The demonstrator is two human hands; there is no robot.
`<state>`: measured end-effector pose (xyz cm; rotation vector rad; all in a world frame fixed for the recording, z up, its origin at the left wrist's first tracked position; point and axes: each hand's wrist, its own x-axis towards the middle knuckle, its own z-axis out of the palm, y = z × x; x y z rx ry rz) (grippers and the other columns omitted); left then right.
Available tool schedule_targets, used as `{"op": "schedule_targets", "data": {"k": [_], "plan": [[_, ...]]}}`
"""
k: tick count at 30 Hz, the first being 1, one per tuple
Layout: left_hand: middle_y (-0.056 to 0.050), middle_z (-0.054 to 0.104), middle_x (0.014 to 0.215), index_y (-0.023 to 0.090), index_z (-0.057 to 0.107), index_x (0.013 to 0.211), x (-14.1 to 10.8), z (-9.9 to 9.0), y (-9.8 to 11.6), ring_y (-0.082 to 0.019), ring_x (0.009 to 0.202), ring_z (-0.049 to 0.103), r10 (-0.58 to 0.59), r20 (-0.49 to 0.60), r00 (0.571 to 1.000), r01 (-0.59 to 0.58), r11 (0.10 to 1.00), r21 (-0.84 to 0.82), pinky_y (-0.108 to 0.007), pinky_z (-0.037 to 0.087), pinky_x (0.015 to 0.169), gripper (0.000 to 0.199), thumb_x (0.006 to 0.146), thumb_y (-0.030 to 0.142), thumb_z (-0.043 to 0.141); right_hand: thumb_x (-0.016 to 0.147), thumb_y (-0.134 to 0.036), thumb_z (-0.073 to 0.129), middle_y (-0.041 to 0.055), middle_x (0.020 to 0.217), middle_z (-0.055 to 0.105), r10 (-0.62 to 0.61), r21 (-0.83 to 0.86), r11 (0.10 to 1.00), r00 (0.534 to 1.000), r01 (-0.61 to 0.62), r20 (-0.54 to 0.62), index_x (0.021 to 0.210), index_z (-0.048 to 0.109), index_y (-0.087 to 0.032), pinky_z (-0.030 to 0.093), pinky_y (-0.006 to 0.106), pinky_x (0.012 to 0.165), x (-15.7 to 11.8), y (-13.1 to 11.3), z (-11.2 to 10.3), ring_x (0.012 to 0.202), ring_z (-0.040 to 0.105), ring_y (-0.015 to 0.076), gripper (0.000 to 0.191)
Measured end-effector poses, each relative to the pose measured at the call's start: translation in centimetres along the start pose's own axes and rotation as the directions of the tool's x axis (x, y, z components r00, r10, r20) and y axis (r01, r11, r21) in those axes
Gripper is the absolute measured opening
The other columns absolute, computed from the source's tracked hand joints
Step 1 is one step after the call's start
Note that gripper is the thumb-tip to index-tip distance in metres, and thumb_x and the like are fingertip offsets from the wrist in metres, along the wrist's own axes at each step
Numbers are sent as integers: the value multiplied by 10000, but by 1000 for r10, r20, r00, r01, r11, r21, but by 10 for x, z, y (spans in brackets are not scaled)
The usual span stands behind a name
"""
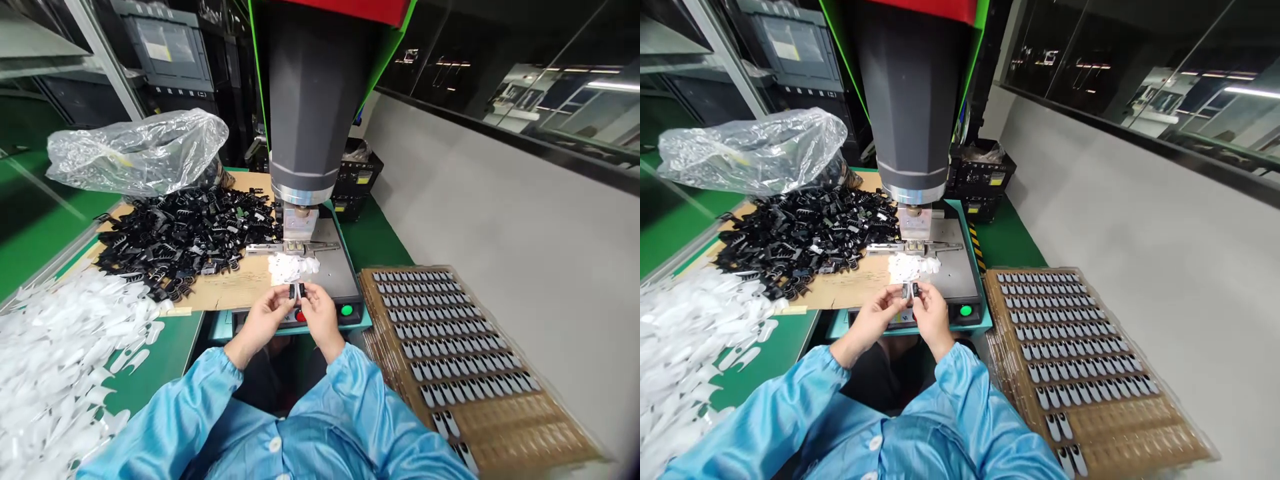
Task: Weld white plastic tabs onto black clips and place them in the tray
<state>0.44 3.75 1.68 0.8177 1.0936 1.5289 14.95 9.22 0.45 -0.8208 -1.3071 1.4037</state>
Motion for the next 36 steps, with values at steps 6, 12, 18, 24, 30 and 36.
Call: {"op": "schedule_targets", "data": {"k": [6,12,18,24,30,36], "plan": [[-69,804,998,182,744,1211,-25,4,-11,-173,893,745,-22,-17,1000,21,999,-50,-328,597,913,522,775,386,945,899,-278,728,117,1304,757,-3,-41,999,1000,3,2,1301,672,-230,607,444,1082,-29,-5,-1,1232,730,258,409],[-60,801,976,191,745,1212,-33,5,-17,-163,869,741,-13,7,1000,13,999,-47,-314,597,888,480,812,389,921,907,-298,750,112,1322,747,-25,-53,998,1000,25,-2,1300,668,-242,576,460,1138,-41,-7,-6,1263,716,260,406],[-78,806,1021,197,744,1216,-37,5,-16,-197,938,753,-9,45,999,10,1000,-24,-344,595,922,484,811,393,921,919,-313,748,113,1338,739,-27,-62,998,1000,27,14,1312,660,-243,578,448,1136,-45,-10,-7,1248,722,253,408],[-70,803,971,187,748,1171,-37,5,-16,-183,880,741,-11,38,999,13,999,-33,-328,591,880,480,789,410,935,909,-350,783,116,1340,733,-20,-46,999,1000,21,7,1288,666,-241,578,458,1132,-46,-13,-6,1239,720,255,411],[-16,763,871,188,728,1058,-38,9,-8,-140,772,714,-42,0,999,41,994,-99,-270,585,780,426,765,393,960,902,-442,823,115,1298,743,3,-18,1000,999,-3,-40,1219,660,-248,577,489,1123,-49,-15,-1,1242,711,271,406],[-58,794,991,184,702,1147,-41,8,0,-170,854,767,-163,38,986,168,957,-237,-276,636,775,478,793,388,950,983,-499,729,120,1285,756,74,22,997,996,-73,-56,1348,624,-240,606,443,1031,-52,-22,-1,1179,731,262,460]]}}
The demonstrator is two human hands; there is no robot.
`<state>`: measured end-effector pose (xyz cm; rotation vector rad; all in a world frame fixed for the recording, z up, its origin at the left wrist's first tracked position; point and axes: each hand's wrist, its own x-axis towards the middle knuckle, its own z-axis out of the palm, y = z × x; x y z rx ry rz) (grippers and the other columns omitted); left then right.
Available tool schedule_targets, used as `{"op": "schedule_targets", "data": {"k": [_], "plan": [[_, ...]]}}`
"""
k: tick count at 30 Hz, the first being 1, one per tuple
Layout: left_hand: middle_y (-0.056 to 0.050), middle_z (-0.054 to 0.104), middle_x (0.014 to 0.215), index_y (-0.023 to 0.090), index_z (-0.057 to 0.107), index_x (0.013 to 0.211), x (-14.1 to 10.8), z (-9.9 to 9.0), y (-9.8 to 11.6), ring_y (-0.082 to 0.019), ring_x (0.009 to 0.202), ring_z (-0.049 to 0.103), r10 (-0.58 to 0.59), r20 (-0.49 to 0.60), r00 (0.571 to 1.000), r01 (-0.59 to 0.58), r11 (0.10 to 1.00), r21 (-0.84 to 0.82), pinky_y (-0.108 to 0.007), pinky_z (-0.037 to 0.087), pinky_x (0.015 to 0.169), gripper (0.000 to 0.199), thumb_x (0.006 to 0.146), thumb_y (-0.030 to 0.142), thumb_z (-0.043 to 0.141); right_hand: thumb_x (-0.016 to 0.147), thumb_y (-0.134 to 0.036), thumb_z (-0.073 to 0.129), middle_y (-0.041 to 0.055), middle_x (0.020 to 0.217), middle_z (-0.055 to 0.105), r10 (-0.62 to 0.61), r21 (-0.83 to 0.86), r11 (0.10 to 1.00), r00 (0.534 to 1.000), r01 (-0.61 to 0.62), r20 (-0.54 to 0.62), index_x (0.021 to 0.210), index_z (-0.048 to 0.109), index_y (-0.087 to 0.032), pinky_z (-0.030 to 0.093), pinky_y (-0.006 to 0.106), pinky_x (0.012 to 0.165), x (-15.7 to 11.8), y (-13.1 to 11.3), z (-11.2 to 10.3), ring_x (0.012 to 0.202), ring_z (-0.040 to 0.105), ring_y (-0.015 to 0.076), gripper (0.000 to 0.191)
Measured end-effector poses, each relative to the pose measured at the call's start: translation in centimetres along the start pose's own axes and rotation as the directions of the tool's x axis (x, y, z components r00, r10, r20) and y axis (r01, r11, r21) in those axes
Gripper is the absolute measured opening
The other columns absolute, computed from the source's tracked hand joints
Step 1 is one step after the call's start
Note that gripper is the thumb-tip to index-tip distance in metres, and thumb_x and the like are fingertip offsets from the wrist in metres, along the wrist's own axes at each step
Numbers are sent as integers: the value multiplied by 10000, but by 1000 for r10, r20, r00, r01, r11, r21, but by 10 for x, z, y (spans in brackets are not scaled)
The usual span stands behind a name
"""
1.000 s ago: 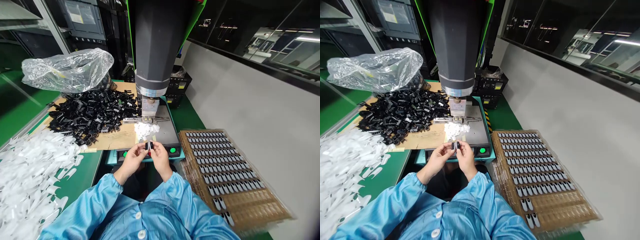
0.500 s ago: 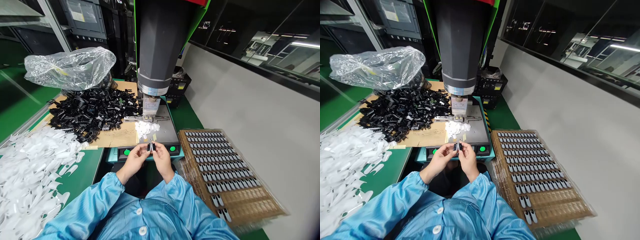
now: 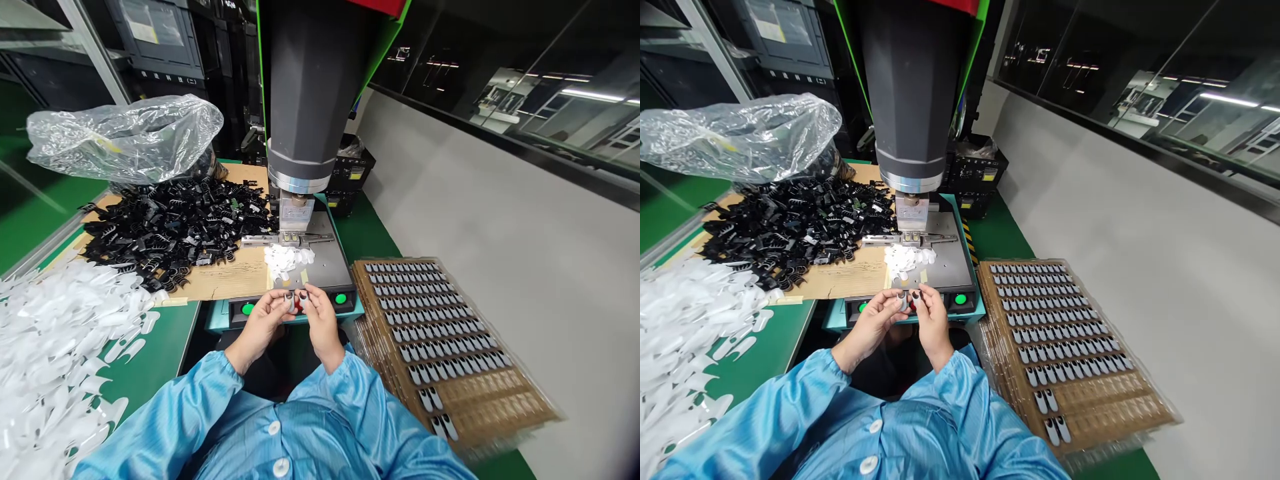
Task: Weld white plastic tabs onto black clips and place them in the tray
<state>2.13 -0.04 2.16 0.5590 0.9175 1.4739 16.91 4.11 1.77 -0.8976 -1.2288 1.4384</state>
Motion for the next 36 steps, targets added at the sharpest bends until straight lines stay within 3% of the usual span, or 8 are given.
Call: {"op": "schedule_targets", "data": {"k": [5,10,27,36], "plan": [[-92,794,1100,159,726,1235,-2,-1,1,-190,951,790,-83,47,995,87,992,-91,-283,664,845,462,858,360,903,976,-446,718,103,1265,754,23,55,998,999,-22,-28,1313,660,-236,619,363,906,-1,-4,-2,1111,727,237,402],[-107,805,1050,159,693,1308,-3,-4,2,-194,868,797,-143,89,986,154,979,-132,-276,674,757,504,876,333,885,934,-404,733,74,1220,751,94,160,983,996,-93,3,1268,673,-248,631,333,793,-4,-6,-2,917,726,194,373],[-90,798,1072,178,741,1276,-2,-7,0,-175,859,786,-167,141,976,186,973,-139,-257,662,735,440,882,323,871,946,-389,695,71,1216,738,108,160,981,994,-112,34,1277,672,-252,619,351,844,-8,-6,0,1021,717,216,359],[-83,799,1018,183,738,1288,-4,-5,-1,-181,840,794,-172,144,974,192,972,-135,-270,669,742,458,877,330,875,944,-383,687,70,1204,742,99,147,984,995,-102,28,1255,668,-254,619,354,822,-12,-11,0,982,717,213,337]]}}
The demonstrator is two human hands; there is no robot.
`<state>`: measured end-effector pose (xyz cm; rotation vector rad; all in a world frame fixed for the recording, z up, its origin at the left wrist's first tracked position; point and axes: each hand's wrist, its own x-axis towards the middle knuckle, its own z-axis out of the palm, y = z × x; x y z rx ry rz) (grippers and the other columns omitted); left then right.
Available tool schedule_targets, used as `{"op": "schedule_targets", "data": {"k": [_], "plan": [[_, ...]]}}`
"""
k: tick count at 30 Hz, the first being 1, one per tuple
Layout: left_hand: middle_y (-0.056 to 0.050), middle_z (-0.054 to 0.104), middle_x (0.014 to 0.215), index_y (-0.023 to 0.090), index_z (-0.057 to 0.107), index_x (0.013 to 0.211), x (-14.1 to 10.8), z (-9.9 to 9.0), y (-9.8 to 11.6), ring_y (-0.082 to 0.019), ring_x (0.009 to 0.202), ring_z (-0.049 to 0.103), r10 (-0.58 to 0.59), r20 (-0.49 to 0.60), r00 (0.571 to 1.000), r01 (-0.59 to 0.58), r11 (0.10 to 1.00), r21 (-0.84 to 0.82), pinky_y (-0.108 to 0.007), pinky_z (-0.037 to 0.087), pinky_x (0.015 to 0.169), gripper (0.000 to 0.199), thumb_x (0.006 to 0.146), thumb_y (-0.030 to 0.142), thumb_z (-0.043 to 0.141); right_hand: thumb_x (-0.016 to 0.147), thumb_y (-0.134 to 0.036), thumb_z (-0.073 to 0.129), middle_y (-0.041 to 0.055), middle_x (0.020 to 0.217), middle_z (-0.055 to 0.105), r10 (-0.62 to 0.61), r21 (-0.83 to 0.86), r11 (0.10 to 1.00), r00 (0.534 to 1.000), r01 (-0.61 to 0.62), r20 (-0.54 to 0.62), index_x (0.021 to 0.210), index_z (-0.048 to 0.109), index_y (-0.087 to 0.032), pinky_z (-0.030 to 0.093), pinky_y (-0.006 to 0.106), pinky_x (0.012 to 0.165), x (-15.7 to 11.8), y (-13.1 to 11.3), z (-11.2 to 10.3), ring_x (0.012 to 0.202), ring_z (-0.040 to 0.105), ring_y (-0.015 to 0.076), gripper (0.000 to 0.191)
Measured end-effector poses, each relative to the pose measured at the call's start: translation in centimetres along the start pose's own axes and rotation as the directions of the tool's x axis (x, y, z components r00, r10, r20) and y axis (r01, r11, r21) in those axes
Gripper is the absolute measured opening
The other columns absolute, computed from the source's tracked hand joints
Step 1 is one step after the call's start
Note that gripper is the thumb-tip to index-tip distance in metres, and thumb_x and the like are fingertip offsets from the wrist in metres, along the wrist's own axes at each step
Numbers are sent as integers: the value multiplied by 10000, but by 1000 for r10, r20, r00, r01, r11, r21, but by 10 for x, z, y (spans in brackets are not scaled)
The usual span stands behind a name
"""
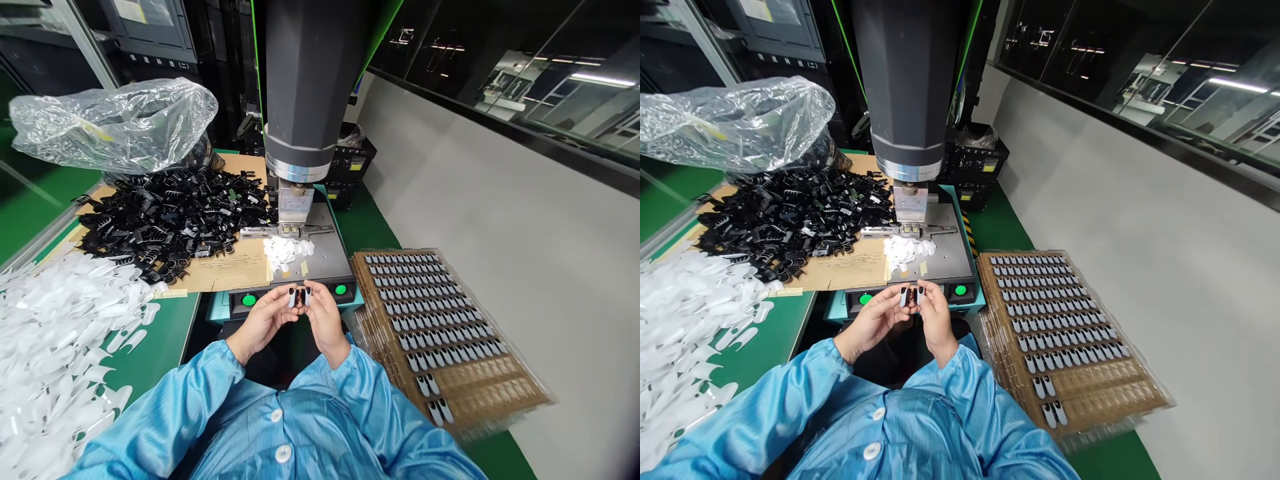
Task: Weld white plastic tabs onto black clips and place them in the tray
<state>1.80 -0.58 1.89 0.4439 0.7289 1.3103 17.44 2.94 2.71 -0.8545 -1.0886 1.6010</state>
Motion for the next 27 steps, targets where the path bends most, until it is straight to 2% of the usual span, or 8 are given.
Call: {"op": "schedule_targets", "data": {"k": [6,9,14,16,19,23,25,27], "plan": [[-72,792,1049,206,741,1272,-2,2,-4,-198,857,780,-9,11,1000,9,999,40,-305,672,766,470,851,351,891,932,-290,647,35,1088,712,-59,-73,996,998,58,-7,1226,625,-282,607,347,788,-2,9,-4,918,695,198,294],[-50,788,1095,237,743,1258,-8,0,-13,-203,858,767,-12,-8,1000,13,995,99,-325,668,790,457,851,380,892,875,-201,633,12,1008,657,-166,-252,956,985,150,-46,1142,587,-296,607,372,817,-12,15,-9,899,668,209,287],[-18,769,1029,265,748,1129,-14,-5,-33,-169,853,755,-11,-38,999,18,984,176,-279,652,773,415,782,372,950,825,-205,694,36,1143,641,-261,-671,706,964,229,55,1227,549,-278,587,407,958,-40,16,-17,1059,667,239,433],[-3,756,963,260,740,1063,-18,-3,-41,-160,834,750,-55,-32,998,60,980,189,-260,643,761,400,754,366,970,824,-226,715,48,1174,649,-267,-758,610,960,232,79,1215,564,-270,574,409,989,-51,14,-21,1109,663,251,422],[-8,757,978,247,733,1023,-29,3,-50,-176,874,754,-118,-6,993,116,963,245,-282,655,800,409,733,387,985,838,-203,691,44,1136,675,-262,-817,532,961,223,92,1155,600,-267,565,376,977,-66,9,-33,1089,672,243,336],[-58,762,1099,226,745,1121,-39,3,-57,-231,971,768,-184,7,983,168,910,379,-324,665,858,494,752,472,963,857,-181,680,39,1121,700,-299,-854,494,954,163,8,1133,636,-262,559,351,968,-92,-8,-78,1060,686,233,291],[-76,762,1128,215,742,1147,-39,0,-57,-237,994,768,-209,1,978,190,888,419,-315,658,875,511,776,507,939,883,-158,651,44,1153,715,-311,-882,470,943,44,-118,1166,643,-259,557,334,955,-110,-22,-117,1067,691,226,300],[-79,763,1134,213,744,1152,-37,-4,-56,-230,1001,762,-219,2,976,196,880,433,-303,648,887,499,801,523,917,912,-161,631,50,1185,732,-314,-907,390,903,-160,-294,1197,639,-256,551,325,938,-130,-38,-163,1080,692,226,300]]}}
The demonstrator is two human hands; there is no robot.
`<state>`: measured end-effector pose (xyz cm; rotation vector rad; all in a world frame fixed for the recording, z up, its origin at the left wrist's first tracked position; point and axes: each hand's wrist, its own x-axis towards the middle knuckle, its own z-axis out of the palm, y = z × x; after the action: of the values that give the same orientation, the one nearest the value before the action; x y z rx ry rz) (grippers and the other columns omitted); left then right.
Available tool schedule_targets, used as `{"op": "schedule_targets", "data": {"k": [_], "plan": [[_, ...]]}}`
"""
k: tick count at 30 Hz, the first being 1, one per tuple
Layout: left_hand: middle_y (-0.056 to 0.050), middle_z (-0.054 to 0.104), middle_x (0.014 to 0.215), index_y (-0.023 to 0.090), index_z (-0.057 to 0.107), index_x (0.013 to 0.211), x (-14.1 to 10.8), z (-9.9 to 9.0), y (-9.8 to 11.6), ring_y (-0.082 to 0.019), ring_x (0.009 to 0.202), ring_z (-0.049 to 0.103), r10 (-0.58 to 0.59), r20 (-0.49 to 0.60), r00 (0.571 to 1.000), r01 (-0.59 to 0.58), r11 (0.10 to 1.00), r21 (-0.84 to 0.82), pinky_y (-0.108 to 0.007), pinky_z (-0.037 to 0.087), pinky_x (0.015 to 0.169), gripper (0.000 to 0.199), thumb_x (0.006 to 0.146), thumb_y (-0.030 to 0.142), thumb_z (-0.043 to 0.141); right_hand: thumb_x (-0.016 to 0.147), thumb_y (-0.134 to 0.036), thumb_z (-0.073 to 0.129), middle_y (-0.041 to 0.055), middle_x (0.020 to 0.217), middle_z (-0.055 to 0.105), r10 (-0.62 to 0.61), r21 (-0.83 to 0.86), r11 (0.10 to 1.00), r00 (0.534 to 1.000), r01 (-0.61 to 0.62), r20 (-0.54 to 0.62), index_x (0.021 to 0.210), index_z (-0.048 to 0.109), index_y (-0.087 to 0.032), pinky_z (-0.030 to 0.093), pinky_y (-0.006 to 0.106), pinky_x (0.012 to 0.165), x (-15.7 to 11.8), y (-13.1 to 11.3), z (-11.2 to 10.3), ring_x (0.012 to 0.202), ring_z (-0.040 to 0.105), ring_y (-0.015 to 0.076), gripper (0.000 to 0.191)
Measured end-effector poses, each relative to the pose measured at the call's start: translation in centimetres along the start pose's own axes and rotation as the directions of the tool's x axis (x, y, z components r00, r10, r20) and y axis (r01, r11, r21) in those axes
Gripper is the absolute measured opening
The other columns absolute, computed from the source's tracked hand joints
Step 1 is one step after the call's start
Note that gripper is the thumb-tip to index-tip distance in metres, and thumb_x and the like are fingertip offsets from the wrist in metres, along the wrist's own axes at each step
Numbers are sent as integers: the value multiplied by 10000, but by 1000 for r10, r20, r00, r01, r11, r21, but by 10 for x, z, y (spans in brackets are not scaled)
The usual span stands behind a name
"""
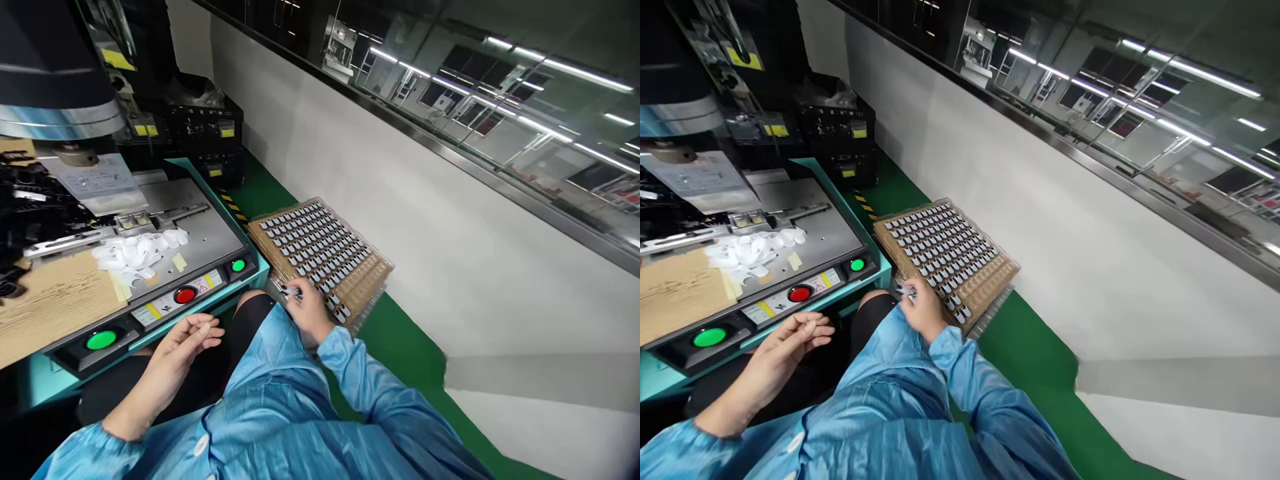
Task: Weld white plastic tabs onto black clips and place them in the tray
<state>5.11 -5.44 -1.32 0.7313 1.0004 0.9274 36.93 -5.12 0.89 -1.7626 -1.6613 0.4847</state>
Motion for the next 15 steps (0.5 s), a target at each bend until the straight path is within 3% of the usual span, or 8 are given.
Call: {"op": "schedule_targets", "data": {"k": [3,6,10,15], "plan": [[-76,764,1137,215,755,1132,3,-4,1,-230,1000,759,1,-11,1000,-1,1000,6,-304,643,882,491,796,534,916,942,-222,618,85,1142,738,215,-190,953,968,-237,-127,1206,634,-222,543,361,875,-1,59,-51,999,692,257,264],[-76,767,1141,216,762,1110,4,-4,2,-236,998,760,-9,-29,1000,10,1000,18,-308,644,866,516,758,549,937,948,-241,625,88,1145,741,357,-407,823,918,-396,-172,1201,649,-218,513,348,873,-7,103,-82,1005,690,260,256],[-80,768,1135,212,762,1097,3,-3,2,-241,1011,756,-21,-35,999,23,999,48,-305,641,866,532,748,575,936,970,-239,632,86,1163,741,416,-538,732,900,-418,-132,1209,648,-225,480,316,876,-14,128,-88,1058,685,252,240],[-86,769,1135,214,762,1108,2,-5,0,-251,1023,753,-15,-22,1000,16,997,74,-327,642,877,522,764,571,924,979,-252,634,99,1225,704,410,-571,718,905,-398,-115,1208,632,-217,475,314,913,-13,129,-79,1096,665,245,232]]}}
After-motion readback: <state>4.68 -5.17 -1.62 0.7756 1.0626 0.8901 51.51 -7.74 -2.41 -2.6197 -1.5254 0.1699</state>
